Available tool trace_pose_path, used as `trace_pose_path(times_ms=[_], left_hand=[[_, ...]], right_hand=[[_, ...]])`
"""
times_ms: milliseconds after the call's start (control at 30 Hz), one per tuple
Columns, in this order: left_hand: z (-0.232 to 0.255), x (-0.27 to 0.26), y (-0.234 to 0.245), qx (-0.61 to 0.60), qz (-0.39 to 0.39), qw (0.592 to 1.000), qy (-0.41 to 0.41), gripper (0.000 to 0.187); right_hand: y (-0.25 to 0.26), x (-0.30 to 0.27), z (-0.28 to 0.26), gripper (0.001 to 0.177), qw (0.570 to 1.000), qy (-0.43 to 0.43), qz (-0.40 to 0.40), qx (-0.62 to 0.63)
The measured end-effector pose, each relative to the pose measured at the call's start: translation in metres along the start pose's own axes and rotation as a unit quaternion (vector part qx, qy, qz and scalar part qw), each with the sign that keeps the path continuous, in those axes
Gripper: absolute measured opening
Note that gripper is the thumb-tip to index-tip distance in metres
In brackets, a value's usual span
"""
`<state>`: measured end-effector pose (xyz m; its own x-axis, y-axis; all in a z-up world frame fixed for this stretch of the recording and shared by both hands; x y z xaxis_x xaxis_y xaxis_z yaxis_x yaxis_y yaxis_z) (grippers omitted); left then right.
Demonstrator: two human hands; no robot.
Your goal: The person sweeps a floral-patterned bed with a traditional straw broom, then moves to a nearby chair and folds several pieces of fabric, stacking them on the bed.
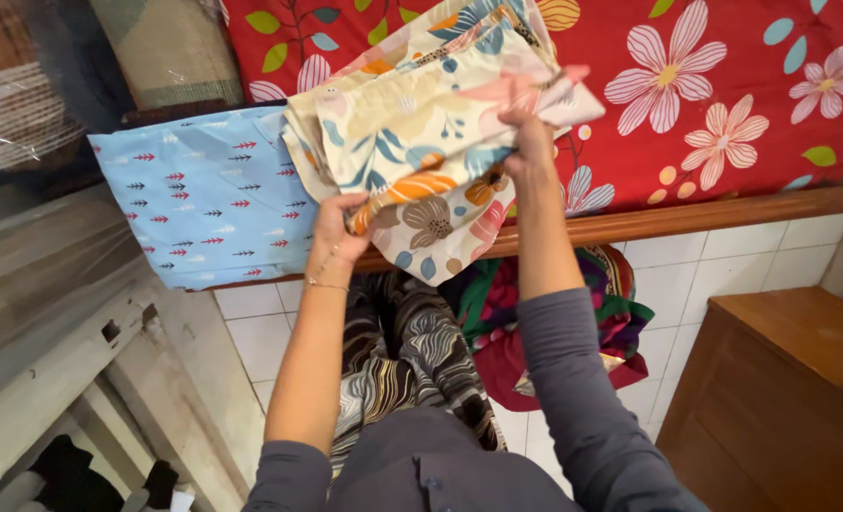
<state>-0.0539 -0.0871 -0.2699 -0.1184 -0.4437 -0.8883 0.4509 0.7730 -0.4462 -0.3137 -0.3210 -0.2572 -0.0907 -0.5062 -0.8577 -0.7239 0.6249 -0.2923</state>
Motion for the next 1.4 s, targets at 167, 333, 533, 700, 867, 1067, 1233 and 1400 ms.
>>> trace_pose_path(times_ms=[167,333,533,700,867,1067,1233,1400], left_hand=[[0.061,-0.049,-0.054,0.021,-0.049,0.998,-0.039,0.036],[0.085,-0.043,-0.072,0.105,-0.024,0.992,-0.070,0.046],[0.142,-0.025,-0.167,0.183,-0.146,0.964,-0.122,0.042],[0.189,-0.116,-0.286,0.206,-0.225,0.922,-0.238,0.039],[0.201,-0.195,-0.324,0.292,-0.195,0.889,-0.295,0.041],[0.147,-0.106,-0.217,0.357,-0.053,0.911,-0.201,0.042],[0.059,0.007,-0.071,0.359,0.007,0.921,-0.151,0.047],[0.004,0.011,0.033,0.418,0.065,0.903,-0.079,0.040]], right_hand=[[-0.045,-0.022,-0.030,0.038,0.996,-0.012,-0.089,-0.028],[-0.072,-0.055,-0.044,0.039,0.992,0.000,-0.118,-0.053],[-0.145,-0.107,-0.137,0.039,0.974,0.075,-0.212,-0.013],[-0.191,-0.203,-0.236,0.040,0.937,0.069,-0.338,0.048],[-0.168,-0.279,-0.277,0.045,0.897,0.175,-0.402,0.052],[-0.031,-0.187,-0.171,0.041,0.966,0.165,-0.183,0.079],[0.113,-0.115,-0.035,0.035,0.982,0.151,-0.077,0.079],[0.202,-0.121,0.048,0.045,0.986,0.105,0.083,0.095]])
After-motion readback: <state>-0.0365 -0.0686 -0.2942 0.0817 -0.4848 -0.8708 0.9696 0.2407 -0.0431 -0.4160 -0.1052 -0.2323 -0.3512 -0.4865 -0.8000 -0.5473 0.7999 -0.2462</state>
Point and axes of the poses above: each hand's wrist, its own x-axis towards the middle knuckle, its own y-axis out of the back of the hand, z = x × y, the point moved 7 cm from there along x, towards the middle knuckle, and after that the axes turned 15 degrees about x, right-handed, at the moved point
